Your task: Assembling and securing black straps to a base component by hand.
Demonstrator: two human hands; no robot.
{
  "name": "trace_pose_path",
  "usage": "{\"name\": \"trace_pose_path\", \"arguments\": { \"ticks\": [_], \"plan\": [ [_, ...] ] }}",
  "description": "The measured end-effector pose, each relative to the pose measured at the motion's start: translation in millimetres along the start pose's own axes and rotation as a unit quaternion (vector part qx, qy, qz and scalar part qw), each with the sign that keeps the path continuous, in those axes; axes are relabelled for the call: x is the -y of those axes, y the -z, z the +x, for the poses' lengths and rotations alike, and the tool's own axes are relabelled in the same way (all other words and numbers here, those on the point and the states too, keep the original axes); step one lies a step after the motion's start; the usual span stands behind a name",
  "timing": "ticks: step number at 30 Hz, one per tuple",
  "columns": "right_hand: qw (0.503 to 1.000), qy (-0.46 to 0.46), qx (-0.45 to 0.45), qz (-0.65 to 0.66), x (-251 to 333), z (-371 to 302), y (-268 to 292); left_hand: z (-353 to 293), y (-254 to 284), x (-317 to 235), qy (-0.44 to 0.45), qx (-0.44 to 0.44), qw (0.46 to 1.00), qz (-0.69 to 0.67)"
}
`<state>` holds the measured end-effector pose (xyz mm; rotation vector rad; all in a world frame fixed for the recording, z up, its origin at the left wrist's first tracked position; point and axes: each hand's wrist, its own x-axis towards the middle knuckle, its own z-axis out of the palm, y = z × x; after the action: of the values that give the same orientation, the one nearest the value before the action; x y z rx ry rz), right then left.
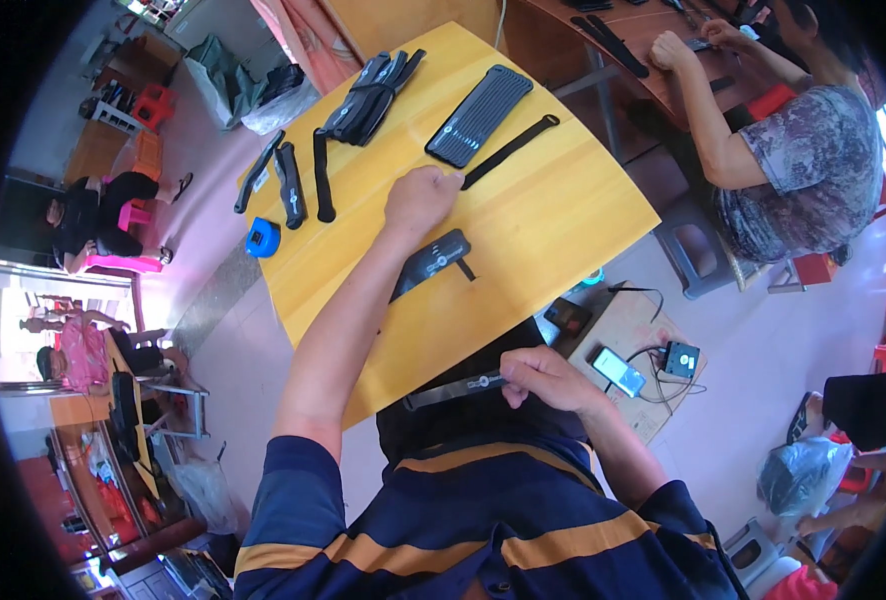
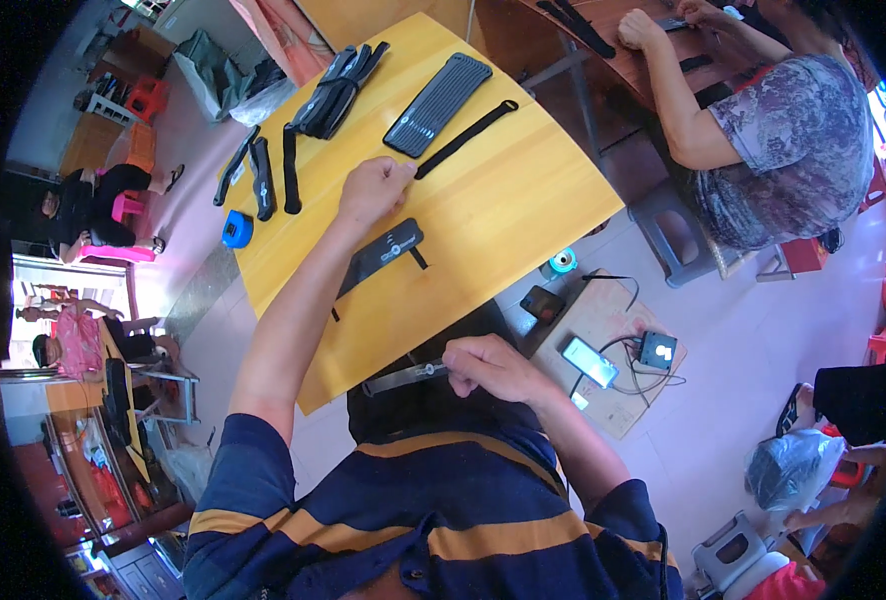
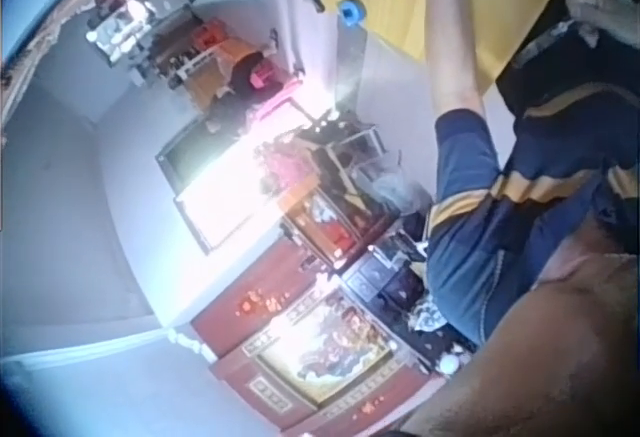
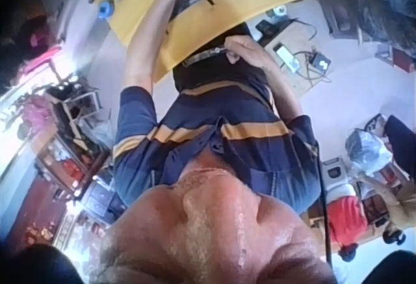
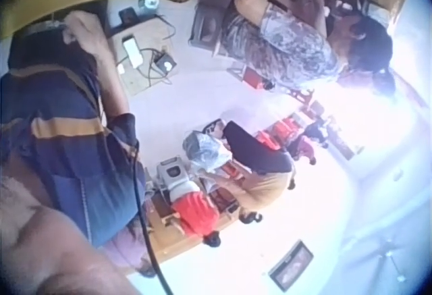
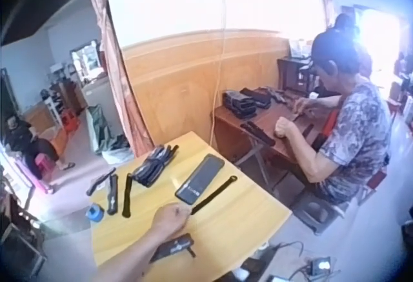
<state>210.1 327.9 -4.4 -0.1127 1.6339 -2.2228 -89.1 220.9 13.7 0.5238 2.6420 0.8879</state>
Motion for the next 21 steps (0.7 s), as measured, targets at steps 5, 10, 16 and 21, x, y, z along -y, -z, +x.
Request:
{"name": "trace_pose_path", "arguments": {
  "ticks": [5,10,16,21],
  "plan": [
    [1.0,-0.028,-0.006,-0.004,12,-11,1,-54,40,-3,-0.061,-0.026,0.997,0.045],
    [1.0,-0.015,0.012,0.007,23,-13,-7,-177,58,-22,-0.139,0.175,0.968,-0.119],
    [0.999,0.001,-0.018,0.046,27,4,-32,-264,43,-6,-0.23,0.112,0.963,-0.082],
    [0.991,0.061,-0.07,0.098,31,9,-56,-286,33,5,-0.205,0.031,0.967,-0.148]
  ]
}}
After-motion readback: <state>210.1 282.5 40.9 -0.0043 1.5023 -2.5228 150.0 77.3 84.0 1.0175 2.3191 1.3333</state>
